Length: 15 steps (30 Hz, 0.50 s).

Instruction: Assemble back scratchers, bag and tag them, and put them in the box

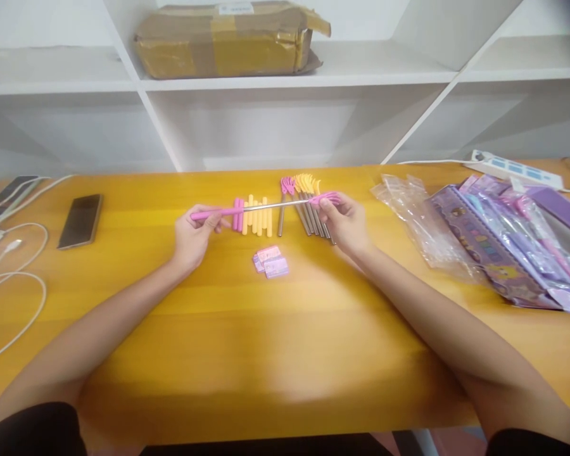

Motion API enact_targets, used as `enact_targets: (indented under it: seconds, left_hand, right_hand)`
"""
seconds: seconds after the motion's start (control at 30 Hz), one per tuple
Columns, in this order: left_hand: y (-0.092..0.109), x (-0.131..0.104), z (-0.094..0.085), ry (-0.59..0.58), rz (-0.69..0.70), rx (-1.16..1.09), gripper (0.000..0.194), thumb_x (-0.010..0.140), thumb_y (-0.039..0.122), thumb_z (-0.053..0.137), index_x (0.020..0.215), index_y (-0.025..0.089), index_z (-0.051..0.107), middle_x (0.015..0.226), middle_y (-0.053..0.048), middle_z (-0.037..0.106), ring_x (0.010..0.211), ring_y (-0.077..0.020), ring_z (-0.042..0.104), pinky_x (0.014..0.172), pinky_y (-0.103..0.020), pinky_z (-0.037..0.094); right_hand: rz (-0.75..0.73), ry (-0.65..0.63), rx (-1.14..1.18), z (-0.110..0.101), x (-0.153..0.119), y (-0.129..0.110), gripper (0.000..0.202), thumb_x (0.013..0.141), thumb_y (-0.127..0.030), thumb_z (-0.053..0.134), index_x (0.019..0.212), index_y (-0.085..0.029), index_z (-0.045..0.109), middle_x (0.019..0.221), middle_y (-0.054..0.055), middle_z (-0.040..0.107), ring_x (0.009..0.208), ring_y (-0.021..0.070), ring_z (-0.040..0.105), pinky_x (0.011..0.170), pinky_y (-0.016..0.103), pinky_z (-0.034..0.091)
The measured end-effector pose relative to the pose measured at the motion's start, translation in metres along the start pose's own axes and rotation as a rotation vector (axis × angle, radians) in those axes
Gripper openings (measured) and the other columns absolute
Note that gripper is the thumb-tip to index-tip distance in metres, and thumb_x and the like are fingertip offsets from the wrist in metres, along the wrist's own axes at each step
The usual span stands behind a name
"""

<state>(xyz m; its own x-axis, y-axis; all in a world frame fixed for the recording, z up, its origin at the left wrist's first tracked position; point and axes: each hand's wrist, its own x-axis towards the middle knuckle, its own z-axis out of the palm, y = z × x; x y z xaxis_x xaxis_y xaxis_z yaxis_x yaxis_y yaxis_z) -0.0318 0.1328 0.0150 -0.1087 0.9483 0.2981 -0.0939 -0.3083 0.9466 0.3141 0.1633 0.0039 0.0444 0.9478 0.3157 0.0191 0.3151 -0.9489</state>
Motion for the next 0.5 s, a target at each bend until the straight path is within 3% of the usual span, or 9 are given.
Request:
enact_targets:
  seconds: [0.33, 0.5]
  left_hand:
    - [0.006, -0.004, 0.005, -0.015, -0.022, -0.092, 0.036, 0.080, 0.049, 0.098, 0.092, 0.020, 0.080, 0.070, -0.002, 0.075, 0.065, -0.0138, 0.066, 0.067, -0.027, 0.054]
    - [0.003, -0.020, 0.018, -0.095, -0.039, -0.069, 0.034, 0.086, 0.049, 0.093, 0.094, 0.019, 0.080, 0.074, -0.003, 0.077, 0.069, -0.0165, 0.070, 0.070, -0.030, 0.056]
  right_hand:
    - [-0.020, -0.004, -0.002, 0.004, -0.005, -0.010, 0.043, 0.090, -0.066, 0.084, 0.097, -0.024, 0.081, 0.090, 0.004, 0.073, 0.066, 0.0141, 0.052, 0.060, 0.029, 0.044]
    - [-0.027, -0.137, -0.052, 0.023, -0.024, -0.018, 0.042, 0.095, -0.066, 0.079, 0.097, -0.024, 0.081, 0.080, 0.002, 0.068, 0.064, 0.0143, 0.054, 0.062, 0.030, 0.049]
